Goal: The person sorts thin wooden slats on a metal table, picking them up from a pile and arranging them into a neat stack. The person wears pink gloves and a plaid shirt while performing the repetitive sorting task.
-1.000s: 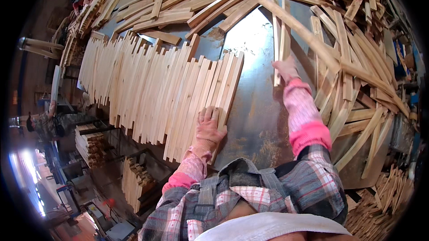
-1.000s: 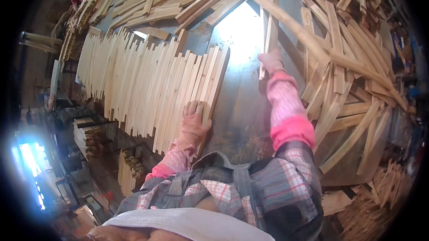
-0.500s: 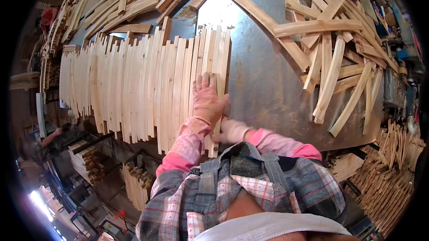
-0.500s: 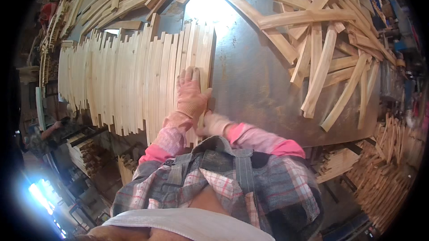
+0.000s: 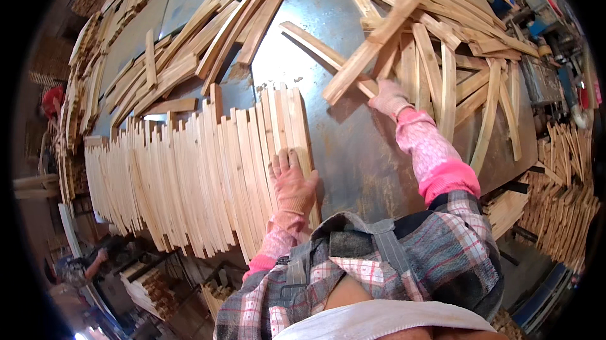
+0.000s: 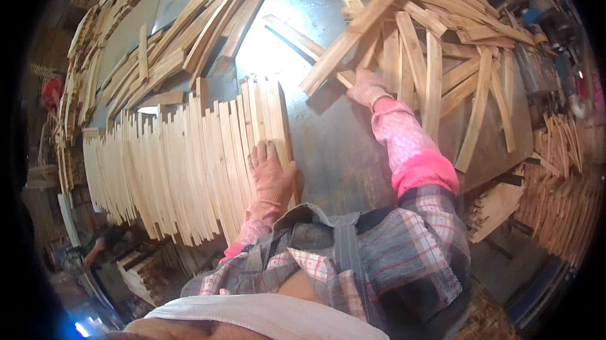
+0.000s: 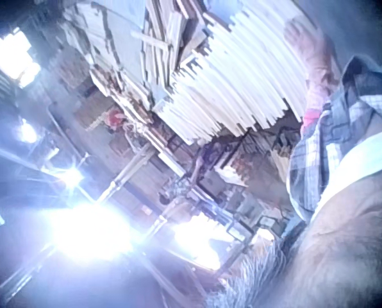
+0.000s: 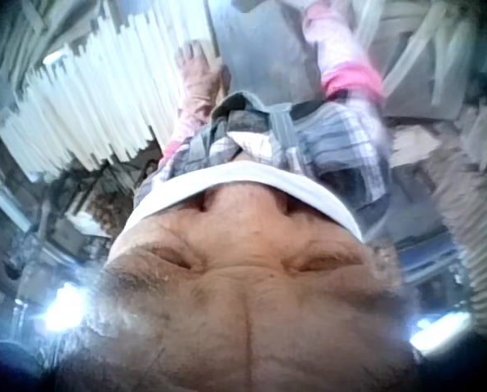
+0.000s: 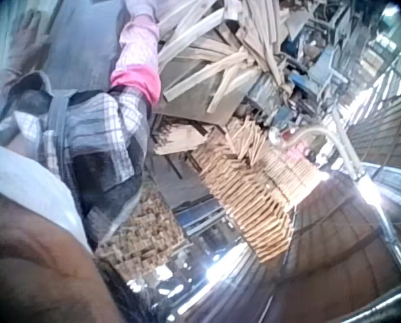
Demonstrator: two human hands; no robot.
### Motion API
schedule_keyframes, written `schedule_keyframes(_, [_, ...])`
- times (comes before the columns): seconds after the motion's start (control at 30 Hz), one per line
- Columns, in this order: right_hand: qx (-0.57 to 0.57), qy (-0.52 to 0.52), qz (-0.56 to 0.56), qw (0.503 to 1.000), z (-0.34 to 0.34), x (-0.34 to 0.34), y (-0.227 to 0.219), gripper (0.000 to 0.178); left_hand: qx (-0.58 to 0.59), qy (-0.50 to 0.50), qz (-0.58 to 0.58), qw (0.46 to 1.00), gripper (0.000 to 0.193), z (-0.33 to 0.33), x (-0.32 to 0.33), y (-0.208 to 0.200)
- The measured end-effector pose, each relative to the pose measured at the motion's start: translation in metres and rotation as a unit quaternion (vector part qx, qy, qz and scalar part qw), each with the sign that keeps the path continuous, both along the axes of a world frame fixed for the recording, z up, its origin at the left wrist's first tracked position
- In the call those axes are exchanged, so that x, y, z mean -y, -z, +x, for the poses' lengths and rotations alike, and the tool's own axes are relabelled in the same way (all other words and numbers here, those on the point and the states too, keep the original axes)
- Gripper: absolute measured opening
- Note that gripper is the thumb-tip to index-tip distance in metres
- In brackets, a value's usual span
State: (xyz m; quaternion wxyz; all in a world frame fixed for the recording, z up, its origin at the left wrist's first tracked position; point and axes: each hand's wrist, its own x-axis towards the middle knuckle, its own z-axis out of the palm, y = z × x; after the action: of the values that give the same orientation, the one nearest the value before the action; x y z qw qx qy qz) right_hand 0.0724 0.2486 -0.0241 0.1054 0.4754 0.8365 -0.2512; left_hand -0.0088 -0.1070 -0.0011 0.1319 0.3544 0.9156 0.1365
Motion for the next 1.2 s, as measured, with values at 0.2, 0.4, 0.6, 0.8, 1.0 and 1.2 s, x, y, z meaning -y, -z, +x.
schedule_keyframes(0.2, [-0.250, 0.184, -0.321, 0.895, 0.044, 0.073, -0.017, 0.058, 0.009, 0.022, 0.284, 0.958, 0.076, -0.027, -0.060, -0.003])
schedule_keyframes(0.4, [-0.165, 0.094, -0.311, 0.931, 0.020, 0.133, -0.013, 0.057, 0.078, 0.078, 0.050, 0.993, 0.083, -0.044, -0.178, -0.027])
schedule_keyframes(0.6, [-0.223, 0.154, -0.321, 0.908, 0.047, 0.155, 0.019, 0.051, 0.291, -0.017, 0.158, 0.944, 0.080, -0.017, -0.111, 0.030])
schedule_keyframes(0.8, [-0.144, 0.033, -0.357, 0.922, 0.091, 0.195, 0.032, 0.049, 0.333, -0.023, -0.003, 0.943, 0.067, 0.068, 0.007, 0.016])
schedule_keyframes(1.0, [0.071, -0.218, -0.326, 0.917, 0.058, 0.245, -0.006, 0.045, 0.304, 0.086, -0.244, 0.917, 0.049, 0.005, 0.008, -0.030])
schedule_keyframes(1.2, [0.049, -0.438, -0.338, 0.831, 0.022, 0.187, -0.015, 0.045, 0.097, 0.128, 0.032, 0.987, 0.084, -0.040, -0.060, 0.004])
